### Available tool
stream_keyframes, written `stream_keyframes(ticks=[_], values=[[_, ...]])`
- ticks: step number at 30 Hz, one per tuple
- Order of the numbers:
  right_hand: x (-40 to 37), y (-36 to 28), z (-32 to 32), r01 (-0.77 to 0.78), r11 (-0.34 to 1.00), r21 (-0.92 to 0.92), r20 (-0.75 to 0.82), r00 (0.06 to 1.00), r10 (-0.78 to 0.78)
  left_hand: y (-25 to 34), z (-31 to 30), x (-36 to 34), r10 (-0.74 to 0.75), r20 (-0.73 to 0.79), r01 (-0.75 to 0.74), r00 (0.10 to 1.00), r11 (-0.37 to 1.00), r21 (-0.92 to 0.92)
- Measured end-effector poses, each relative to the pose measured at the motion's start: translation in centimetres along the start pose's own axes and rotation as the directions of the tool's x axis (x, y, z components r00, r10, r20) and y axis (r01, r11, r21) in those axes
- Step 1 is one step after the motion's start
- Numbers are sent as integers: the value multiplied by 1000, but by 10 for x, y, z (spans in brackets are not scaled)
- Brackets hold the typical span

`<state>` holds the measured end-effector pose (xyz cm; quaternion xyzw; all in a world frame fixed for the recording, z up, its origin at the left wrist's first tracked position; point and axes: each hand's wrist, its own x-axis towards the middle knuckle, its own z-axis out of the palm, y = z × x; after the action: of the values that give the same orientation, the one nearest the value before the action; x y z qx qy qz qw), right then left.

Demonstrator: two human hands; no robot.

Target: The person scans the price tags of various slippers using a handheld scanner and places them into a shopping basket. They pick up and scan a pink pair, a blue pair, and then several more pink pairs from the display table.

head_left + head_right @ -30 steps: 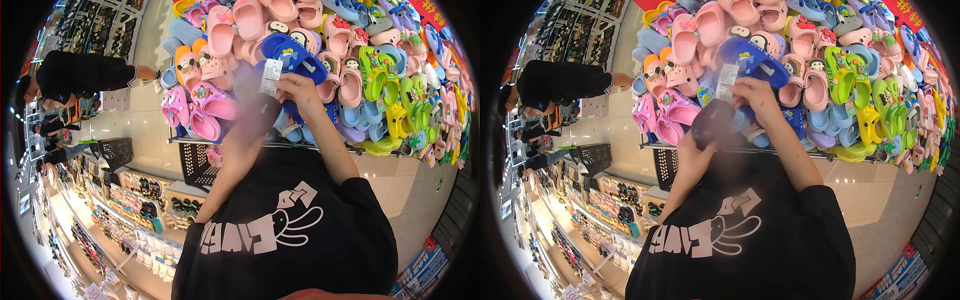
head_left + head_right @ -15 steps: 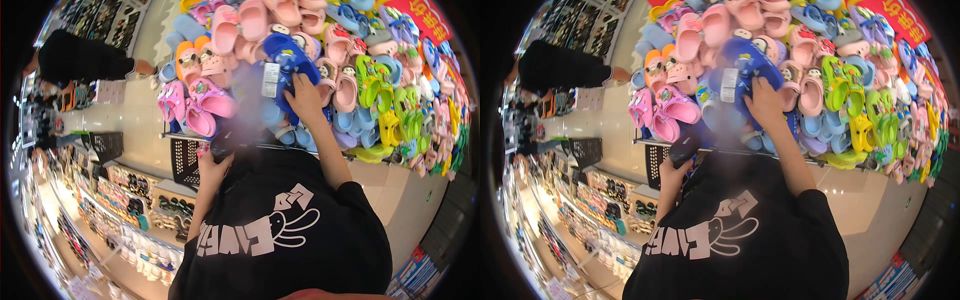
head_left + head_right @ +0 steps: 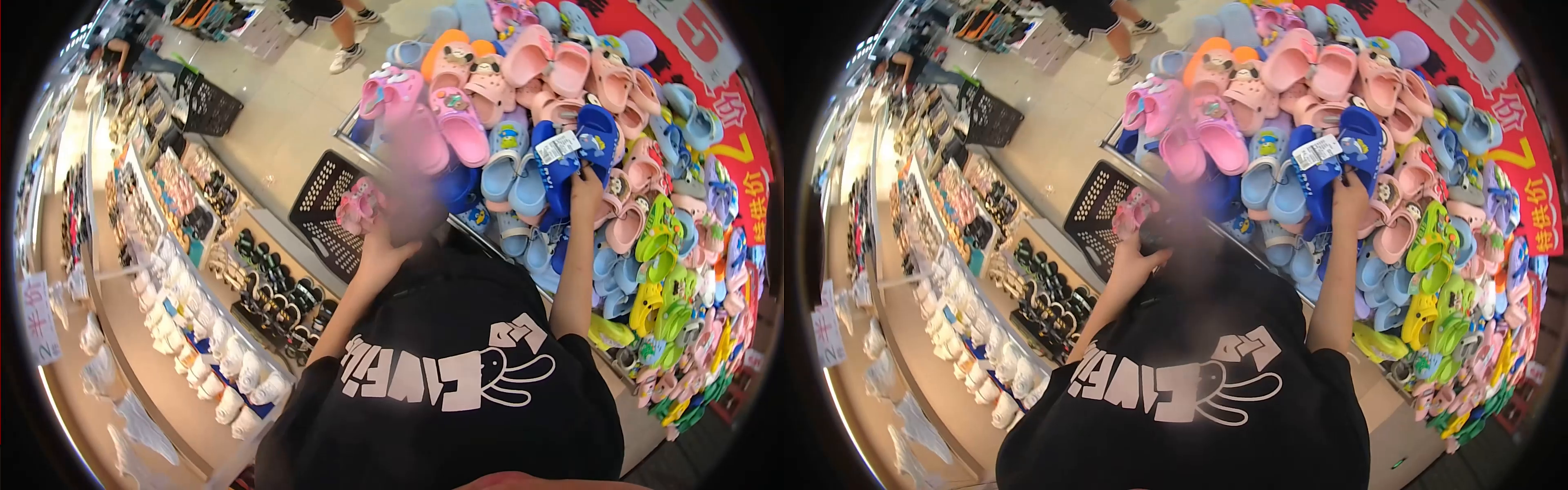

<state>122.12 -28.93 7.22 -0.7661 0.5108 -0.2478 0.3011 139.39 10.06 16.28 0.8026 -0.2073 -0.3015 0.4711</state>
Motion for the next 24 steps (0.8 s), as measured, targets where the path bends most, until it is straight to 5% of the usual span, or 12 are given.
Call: stream_keyframes(ticks=[3, 6, 8, 9, 10, 12, 14, 15, 16, 18, 21, 24], values=[[5, -24, -9, 55, 970, -239, 53, 998, -43, -4, -11, -4, 173, -88, -175, 981, 985, -6], [16, -25, -9, 92, 907, -410, 75, 995, -67, -28, -26, -18, 111, -98, -113, 989, 993, -14], [48, 29, -7, 314, 808, -499, 83, 945, -316, -60, -40, -27, 93, -96, -88, 991, 994, 59], [28, -20, -16, 228, 830, -510, 30, 968, -247, -73, -46, -37, 94, -67, -84, 993, 987, 138], [0, -76, -34, 138, 843, -520, -28, 984, -178, -59, -57, -47, -26, -104, 33, 994, 998, 61], [16, -45, -51, 372, 724, -581, 2, 890, -456, -96, -71, -58, -175, -145, 166, 974, 983, -75], [-9, -76, -72, 406, 720, -562, 16, 876, -482, -154, -76, -68, -233, -208, 194, 950, 962, -190], [-26, -99, -78, 435, 698, -569, 55, 867, -496, -118, -90, -76, -358, -251, 268, 899, 905, -330], [-47, -125, -81, 407, 737, -539, 35, 885, -464, -163, -88, -83, -412, -276, 338, 869, 899, -278], [-77, -171, -53, 406, 769, -493, 33, 893, -450, -143, -109, -94, -656, -211, 536, 724, 729, -425], [-114, -212, 12, 601, 793, -99, 290, 780, -555, -202, -87, -119, -647, -330, 319, 687, 678, -662], [-163, -276, 116, 708, 703, 68, 633, 513, -579, -216, -76, -137, -711, -183, 265, 679, 470, -842]])
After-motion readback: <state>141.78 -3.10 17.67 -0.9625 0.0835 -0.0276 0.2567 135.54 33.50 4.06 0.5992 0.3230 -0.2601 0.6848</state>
